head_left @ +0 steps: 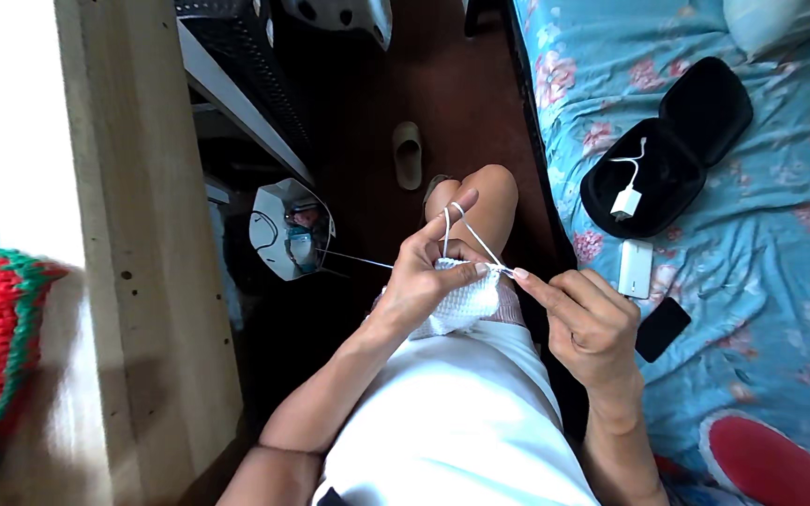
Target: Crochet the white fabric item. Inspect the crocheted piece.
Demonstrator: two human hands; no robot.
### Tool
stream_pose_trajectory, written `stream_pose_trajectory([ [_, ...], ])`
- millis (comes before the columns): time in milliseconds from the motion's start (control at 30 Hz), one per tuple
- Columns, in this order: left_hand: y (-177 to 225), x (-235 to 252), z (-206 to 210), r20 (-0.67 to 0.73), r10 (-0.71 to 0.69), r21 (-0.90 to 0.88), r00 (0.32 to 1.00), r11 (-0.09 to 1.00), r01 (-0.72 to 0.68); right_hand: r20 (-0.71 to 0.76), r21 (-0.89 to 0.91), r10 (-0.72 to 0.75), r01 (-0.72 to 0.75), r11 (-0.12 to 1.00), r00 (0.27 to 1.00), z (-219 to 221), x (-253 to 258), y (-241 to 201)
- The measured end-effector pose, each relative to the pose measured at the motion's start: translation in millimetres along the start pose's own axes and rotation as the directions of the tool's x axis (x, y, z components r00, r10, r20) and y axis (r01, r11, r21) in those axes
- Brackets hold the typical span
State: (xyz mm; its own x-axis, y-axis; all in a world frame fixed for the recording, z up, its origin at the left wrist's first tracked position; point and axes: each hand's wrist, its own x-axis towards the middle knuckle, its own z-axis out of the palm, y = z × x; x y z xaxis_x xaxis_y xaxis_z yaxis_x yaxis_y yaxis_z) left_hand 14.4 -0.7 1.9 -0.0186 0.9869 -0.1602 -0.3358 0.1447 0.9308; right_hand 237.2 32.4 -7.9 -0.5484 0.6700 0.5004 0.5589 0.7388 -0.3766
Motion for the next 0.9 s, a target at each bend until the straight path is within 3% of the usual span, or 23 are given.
stream_pose_trajectory([
  [500,-2.0,-0.7,-1.4,0.012,0.031,0.017,0.999,0.999,-0.031,-0.003,-0.039,-0.025,0.025,0.999,1.000,4.4,0.3,-7.7],
  [733,-2.4,0.3,0.9,0.017,-0.039,-0.088,0.999,0.995,0.040,0.000,0.294,0.075,-0.072,0.953,0.997,9.1,-4.0,2.2],
  [833,-14.1,-2.8,9.6,-0.040,0.247,0.194,0.968,0.952,-0.235,0.006,0.323,0.156,-0.150,0.934,0.988,12.1,-3.6,-5.6],
  [900,-28.8,-3.3,15.2,0.019,0.508,0.384,0.861,0.791,-0.476,0.009,0.353,0.262,-0.248,0.902,0.965,14.0,-0.8,-17.9],
])
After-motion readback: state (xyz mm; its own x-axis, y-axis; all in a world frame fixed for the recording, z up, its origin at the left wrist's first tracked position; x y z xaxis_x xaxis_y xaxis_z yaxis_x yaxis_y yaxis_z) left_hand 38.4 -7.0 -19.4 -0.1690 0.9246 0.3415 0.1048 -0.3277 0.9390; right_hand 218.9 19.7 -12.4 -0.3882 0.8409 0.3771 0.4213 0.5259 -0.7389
